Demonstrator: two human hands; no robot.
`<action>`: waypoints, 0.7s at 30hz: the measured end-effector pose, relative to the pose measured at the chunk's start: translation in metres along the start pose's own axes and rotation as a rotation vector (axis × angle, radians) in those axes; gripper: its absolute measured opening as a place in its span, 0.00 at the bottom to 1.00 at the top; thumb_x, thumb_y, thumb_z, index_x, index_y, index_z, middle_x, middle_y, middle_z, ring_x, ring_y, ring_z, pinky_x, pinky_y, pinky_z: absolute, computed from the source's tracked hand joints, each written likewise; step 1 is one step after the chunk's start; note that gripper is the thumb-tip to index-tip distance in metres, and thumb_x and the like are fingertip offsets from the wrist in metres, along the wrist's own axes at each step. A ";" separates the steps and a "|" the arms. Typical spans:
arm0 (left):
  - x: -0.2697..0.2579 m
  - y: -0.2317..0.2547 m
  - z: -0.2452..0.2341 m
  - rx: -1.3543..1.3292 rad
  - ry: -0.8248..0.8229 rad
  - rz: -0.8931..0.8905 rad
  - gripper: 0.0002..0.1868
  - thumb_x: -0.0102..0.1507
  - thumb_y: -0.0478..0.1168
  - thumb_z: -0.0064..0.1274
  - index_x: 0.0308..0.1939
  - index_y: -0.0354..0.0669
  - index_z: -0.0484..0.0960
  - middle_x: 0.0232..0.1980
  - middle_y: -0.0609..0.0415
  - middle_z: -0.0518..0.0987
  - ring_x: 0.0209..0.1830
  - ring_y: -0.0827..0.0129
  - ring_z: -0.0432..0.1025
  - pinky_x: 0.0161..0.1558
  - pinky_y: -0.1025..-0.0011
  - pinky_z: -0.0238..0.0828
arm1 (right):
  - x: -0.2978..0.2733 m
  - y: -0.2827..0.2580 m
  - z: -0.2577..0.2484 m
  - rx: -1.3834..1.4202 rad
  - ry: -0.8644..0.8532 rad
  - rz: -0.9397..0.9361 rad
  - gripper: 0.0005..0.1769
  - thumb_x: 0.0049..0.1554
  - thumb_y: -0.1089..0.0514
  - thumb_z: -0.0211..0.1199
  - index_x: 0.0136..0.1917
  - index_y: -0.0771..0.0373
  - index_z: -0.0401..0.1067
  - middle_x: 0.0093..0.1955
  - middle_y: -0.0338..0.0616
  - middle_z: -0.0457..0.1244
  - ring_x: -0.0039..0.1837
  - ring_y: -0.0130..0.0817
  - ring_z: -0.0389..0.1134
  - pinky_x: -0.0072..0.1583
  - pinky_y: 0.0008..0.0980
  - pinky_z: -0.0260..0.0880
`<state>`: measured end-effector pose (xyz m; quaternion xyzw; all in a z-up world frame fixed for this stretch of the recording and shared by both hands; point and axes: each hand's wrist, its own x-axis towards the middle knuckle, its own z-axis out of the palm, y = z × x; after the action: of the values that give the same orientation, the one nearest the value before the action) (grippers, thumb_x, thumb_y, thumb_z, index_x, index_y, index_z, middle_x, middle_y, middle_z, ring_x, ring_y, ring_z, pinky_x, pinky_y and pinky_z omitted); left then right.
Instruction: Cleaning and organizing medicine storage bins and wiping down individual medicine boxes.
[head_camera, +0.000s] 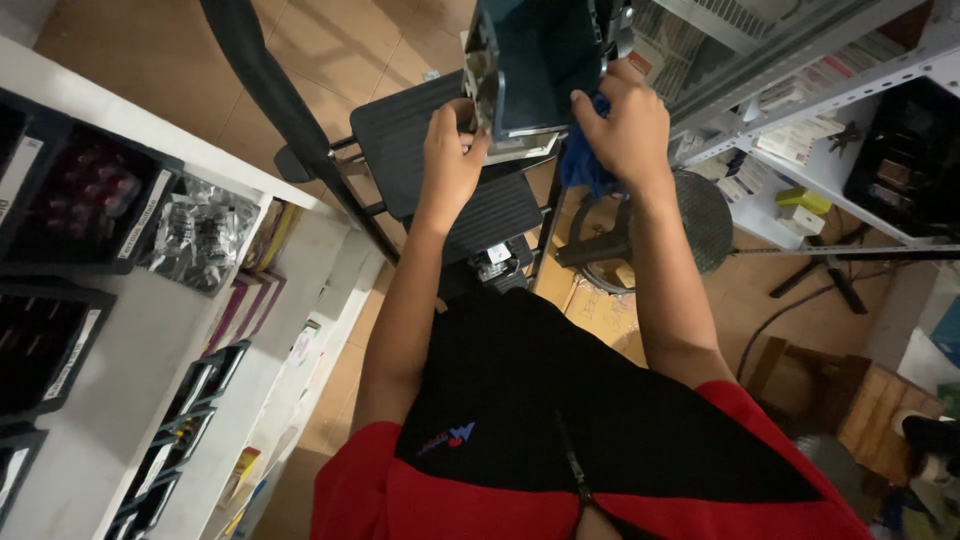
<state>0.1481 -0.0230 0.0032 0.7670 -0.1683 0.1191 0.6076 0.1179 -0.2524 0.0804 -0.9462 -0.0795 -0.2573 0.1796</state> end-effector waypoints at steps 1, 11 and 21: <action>0.000 -0.002 0.001 -0.001 0.000 0.000 0.18 0.64 0.29 0.57 0.57 0.29 0.71 0.54 0.40 0.73 0.46 0.59 0.76 0.47 0.69 0.85 | 0.000 0.002 0.000 -0.001 0.000 0.000 0.16 0.61 0.54 0.67 0.44 0.73 0.78 0.60 0.48 0.68 0.41 0.53 0.70 0.42 0.43 0.69; 0.000 -0.013 0.002 -0.008 -0.033 -0.022 0.18 0.64 0.28 0.55 0.57 0.29 0.71 0.55 0.38 0.73 0.45 0.56 0.79 0.47 0.68 0.85 | 0.002 0.005 0.007 -0.142 -0.005 -0.044 0.18 0.61 0.52 0.67 0.39 0.71 0.75 0.56 0.47 0.68 0.40 0.51 0.69 0.40 0.43 0.68; -0.007 -0.016 0.004 -0.040 -0.037 -0.007 0.22 0.64 0.26 0.55 0.62 0.34 0.69 0.58 0.39 0.70 0.50 0.57 0.76 0.55 0.66 0.82 | 0.002 0.020 0.027 -0.308 -0.044 -0.068 0.24 0.64 0.48 0.62 0.39 0.73 0.74 0.63 0.53 0.68 0.33 0.53 0.69 0.36 0.43 0.68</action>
<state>0.1476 -0.0232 -0.0149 0.7571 -0.1792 0.0996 0.6202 0.1373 -0.2609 0.0540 -0.9646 -0.0751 -0.2518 0.0220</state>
